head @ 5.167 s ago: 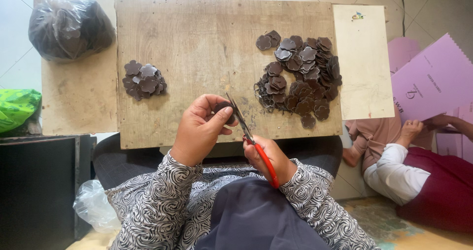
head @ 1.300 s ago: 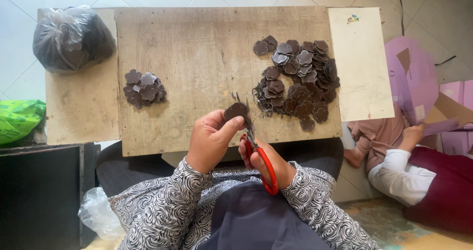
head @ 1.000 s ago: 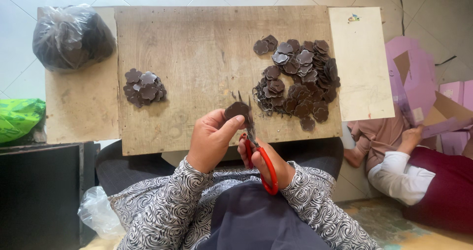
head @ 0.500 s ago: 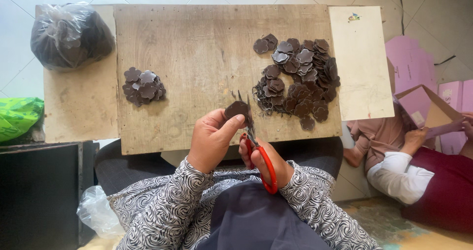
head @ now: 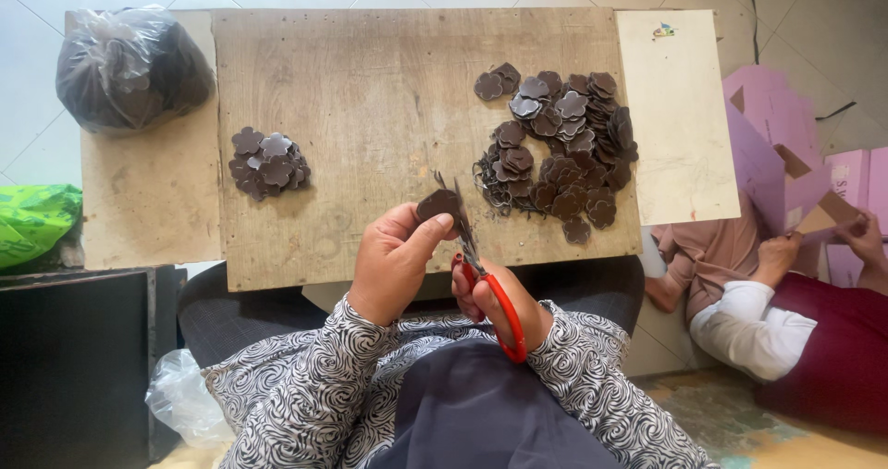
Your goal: The person uses red-handled scissors to trim the edges of small dark brown flower-shaped cardboard pieces. They hold each piece in the left hand and cut with the right hand, placing finished pieces into a pile on the wooden board.
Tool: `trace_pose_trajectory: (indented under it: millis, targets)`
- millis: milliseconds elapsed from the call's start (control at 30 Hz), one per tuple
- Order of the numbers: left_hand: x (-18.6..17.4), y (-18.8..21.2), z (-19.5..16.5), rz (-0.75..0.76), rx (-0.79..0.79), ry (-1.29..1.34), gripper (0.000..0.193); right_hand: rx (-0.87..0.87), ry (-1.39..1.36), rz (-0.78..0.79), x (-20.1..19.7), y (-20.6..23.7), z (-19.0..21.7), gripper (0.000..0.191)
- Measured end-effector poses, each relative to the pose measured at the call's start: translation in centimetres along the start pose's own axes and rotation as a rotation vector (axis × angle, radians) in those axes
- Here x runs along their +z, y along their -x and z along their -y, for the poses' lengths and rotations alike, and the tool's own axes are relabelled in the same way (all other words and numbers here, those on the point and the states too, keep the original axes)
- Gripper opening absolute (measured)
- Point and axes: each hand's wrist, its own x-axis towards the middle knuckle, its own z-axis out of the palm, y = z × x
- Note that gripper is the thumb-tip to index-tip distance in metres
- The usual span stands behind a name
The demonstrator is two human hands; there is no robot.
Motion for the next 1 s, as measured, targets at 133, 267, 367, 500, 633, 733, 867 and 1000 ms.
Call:
trace_pose_trajectory:
  millis: [133,267,367,500,633,733,867,1000]
  targets:
    - [-0.2,0.0,0.1,0.014,0.015,0.005,0.017,0.011,0.004,-0.005,0.0,0.0,0.1,0.063]
    - [-0.5,-0.1,0.2,0.038,0.031,0.017,0.017,0.022,0.021,-0.015,-0.2,0.0,-0.1,0.065]
    - [-0.5,0.1,0.4,0.045,0.037,0.006,0.017,0.022,0.008,-0.016,-0.2,0.1,-0.4,0.066]
    - [-0.7,0.1,0.4,0.041,0.033,0.006,0.017,0.026,0.004,-0.016,-0.3,0.2,-0.7,0.066]
    - [-0.8,0.2,0.2,0.048,0.02,-0.013,0.017,0.044,0.0,-0.022,-0.3,0.3,-0.8,0.065]
    - [-0.7,0.2,0.1,0.053,0.019,-0.003,0.017,0.043,0.006,-0.022,-0.3,0.3,-0.8,0.065]
    - [-0.9,0.2,0.0,0.058,0.024,-0.009,0.017,0.051,-0.015,-0.015,-0.4,0.3,-0.8,0.064]
    - [-1.0,0.2,0.1,0.045,0.024,-0.015,0.017,0.044,-0.011,-0.002,-0.4,0.4,-0.9,0.062]
